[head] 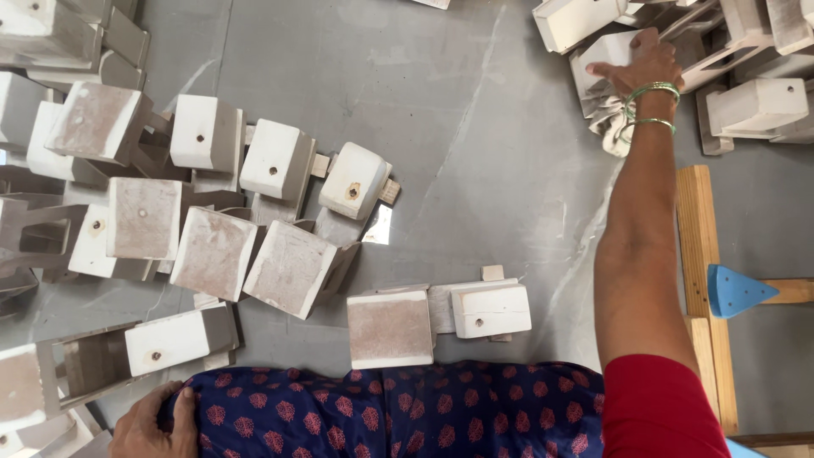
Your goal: The person sits on the floor and wipes white wooden box-like objects one at a time with a cloth, turning each piece to clean its surfaces, then sets the wiped piece aside with the finished group and reaches for the next one.
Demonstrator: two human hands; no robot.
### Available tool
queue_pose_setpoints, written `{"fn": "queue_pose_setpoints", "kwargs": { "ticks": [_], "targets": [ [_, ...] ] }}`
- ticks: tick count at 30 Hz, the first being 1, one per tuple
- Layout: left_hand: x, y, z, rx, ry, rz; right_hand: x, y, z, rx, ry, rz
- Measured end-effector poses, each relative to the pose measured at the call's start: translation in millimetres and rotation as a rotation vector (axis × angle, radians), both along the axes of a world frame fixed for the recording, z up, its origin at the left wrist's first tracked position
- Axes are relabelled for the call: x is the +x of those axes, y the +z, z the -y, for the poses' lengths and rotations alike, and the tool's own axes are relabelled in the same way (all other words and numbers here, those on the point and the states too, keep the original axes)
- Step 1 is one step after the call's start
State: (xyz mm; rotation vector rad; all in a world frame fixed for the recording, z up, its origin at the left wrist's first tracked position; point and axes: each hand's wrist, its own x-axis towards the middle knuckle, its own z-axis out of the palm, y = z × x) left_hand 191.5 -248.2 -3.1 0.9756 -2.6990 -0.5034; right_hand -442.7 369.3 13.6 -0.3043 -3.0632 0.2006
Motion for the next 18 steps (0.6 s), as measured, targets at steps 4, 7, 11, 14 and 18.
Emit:
{"fn": "queue_pose_setpoints", "kwargs": {
  "ticks": [4, 7, 11, 14, 18],
  "targets": [
    [1.6, -0.4, 2.7, -0.048, -0.044, -0.028, -8.0, -5.0, 12.4, 0.166, -0.037, 0.099],
    [0.7, 1.4, 3.8, -0.014, -0.022, 0.019, -12.6, -5.4, 18.6, 0.127, 0.000, 0.032],
    [-1.1, 0.1, 3.8, 0.017, 0.007, 0.026, -8.6, -4.5, 17.7, 0.103, -0.063, 0.142],
    [2.2, -1.3, 5.7, 0.023, -0.006, 0.027, 3.1, -4.3, 11.7, 0.138, -0.011, 0.121],
    [-0.4, -6.1, 9.9, 0.027, -0.062, -0.025, 11.0, -2.9, -0.6, -0.191, 0.073, 0.009]
  ]
}}
